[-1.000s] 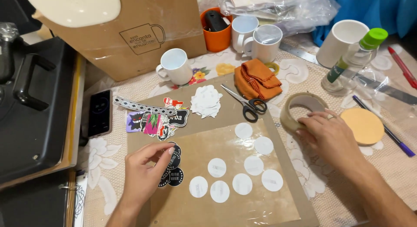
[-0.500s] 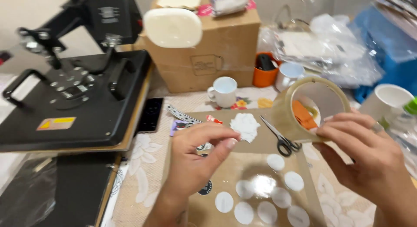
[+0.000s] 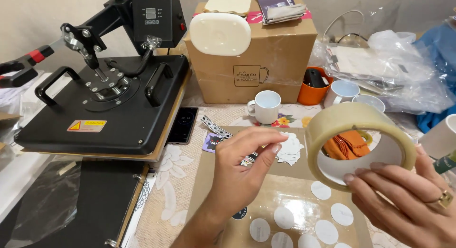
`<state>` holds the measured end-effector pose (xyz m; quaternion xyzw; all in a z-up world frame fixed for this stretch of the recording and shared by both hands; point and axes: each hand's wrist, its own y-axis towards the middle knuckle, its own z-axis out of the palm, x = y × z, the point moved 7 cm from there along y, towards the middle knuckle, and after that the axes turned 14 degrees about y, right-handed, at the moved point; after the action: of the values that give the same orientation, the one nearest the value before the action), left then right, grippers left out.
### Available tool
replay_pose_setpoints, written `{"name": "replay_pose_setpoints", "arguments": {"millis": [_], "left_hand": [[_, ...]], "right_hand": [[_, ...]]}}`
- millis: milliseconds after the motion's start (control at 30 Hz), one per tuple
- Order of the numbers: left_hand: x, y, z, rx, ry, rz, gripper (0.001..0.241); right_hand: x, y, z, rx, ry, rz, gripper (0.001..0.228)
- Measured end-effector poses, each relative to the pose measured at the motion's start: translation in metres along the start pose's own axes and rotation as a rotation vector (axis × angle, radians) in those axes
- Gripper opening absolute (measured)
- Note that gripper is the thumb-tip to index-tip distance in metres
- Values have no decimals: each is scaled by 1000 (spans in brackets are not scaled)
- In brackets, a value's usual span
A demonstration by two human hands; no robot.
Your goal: Organizing circular stickers by peeling them from a backing, cutting them with scissors, and preparing them for transfer using tape.
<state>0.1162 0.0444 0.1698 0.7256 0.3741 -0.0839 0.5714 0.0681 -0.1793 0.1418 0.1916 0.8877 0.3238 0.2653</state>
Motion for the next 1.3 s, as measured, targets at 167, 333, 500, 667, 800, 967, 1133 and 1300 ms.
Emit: {"name": "replay_pose_setpoints", "arguments": {"millis": [167, 333, 500, 667, 800, 967, 1133, 1300], "left_hand": [[-3, -3, -1, -6, -1, -19, 13], [-9, -2, -3, -15, 37, 66, 18], [-23, -5, -4, 33, 66, 249, 23], [-26, -7, -1, 126, -32, 342, 26], [-22, -10, 1, 156, -55, 389, 36], [-25, -10, -3, 88, -47, 423, 26], [-26, -9, -7, 40, -40, 434, 23], [-24, -6, -8, 70, -79, 365, 28]], "right_hand": [[4, -10, 17, 172, -59, -177, 33], [8, -17, 26, 108, -44, -267, 31], [10, -31, 35, 139, -32, -332, 36], [13, -31, 31, 126, 30, -387, 31], [14, -27, 27, 101, 38, -373, 29], [14, -26, 25, 93, 24, -399, 29], [11, -25, 25, 138, 47, -316, 33], [11, -35, 34, 121, -24, -367, 32]]}}
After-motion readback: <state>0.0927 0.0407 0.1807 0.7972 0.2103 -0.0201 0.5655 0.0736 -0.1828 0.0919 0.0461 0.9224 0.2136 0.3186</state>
